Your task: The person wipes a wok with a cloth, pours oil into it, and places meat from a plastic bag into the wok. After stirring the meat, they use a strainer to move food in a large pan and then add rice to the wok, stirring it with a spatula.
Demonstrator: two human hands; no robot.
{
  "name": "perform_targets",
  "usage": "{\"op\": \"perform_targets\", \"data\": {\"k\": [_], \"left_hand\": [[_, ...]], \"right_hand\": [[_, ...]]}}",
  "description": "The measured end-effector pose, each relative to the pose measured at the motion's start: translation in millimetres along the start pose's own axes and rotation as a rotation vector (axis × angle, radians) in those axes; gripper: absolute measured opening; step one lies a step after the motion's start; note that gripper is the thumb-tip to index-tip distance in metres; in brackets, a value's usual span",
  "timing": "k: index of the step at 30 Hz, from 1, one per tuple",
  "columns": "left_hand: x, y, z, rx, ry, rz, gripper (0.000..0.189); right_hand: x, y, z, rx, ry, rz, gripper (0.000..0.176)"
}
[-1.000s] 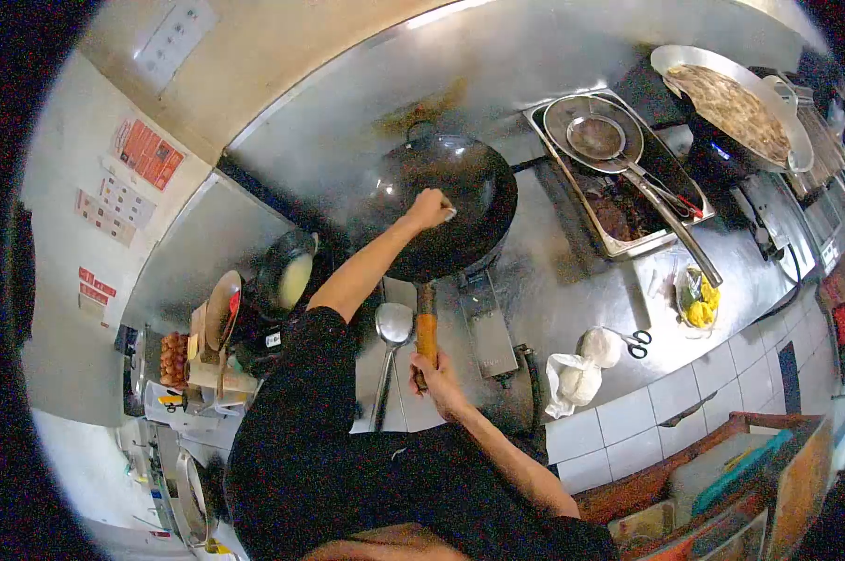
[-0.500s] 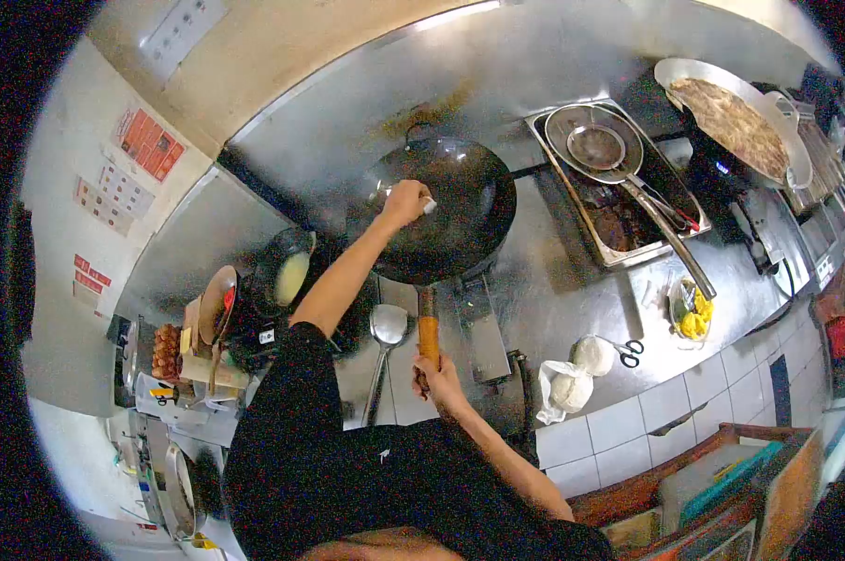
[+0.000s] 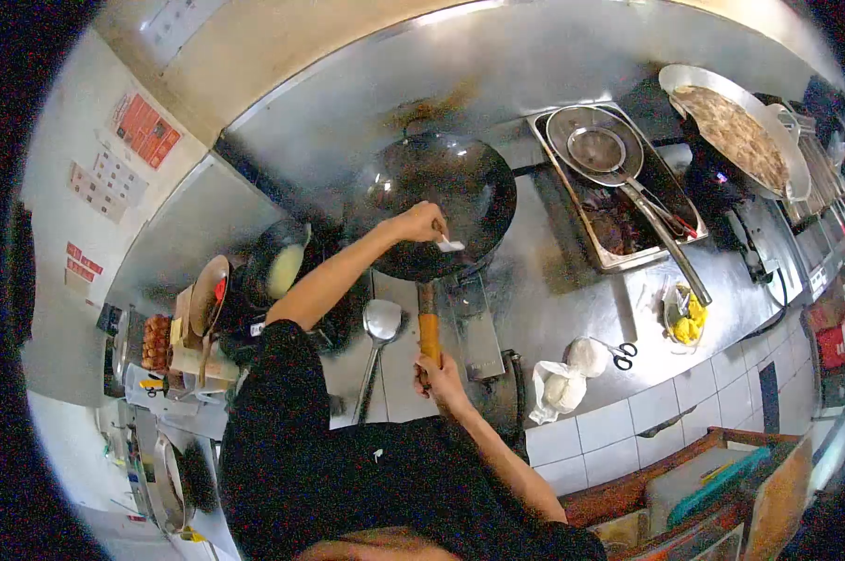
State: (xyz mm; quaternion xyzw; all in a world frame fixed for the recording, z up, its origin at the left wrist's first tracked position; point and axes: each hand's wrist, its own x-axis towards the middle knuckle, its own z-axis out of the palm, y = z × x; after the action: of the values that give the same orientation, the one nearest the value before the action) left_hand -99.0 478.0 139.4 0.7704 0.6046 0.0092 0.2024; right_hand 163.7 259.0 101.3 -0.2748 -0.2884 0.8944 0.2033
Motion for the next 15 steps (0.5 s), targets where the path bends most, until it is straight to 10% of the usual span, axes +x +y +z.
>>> {"op": "perform_targets", "data": {"k": [5, 7, 15], "left_hand": [[-34, -16, -30, 0.282, -0.239, 0.015, 0.022], [-36, -30, -28, 0.604, 0.091, -0.209, 0.016], [-18, -36, -7, 0.421, -0.033, -0.198, 0.018]], "right_hand": [[-1, -2, -3, 0.045, -0.033, -0.006, 0.036], [-3, -4, -1, 0.045, -0.028, -0.012, 0.036], [1, -3, -9, 0.013, -0.014, 0.007, 0.036]]}}
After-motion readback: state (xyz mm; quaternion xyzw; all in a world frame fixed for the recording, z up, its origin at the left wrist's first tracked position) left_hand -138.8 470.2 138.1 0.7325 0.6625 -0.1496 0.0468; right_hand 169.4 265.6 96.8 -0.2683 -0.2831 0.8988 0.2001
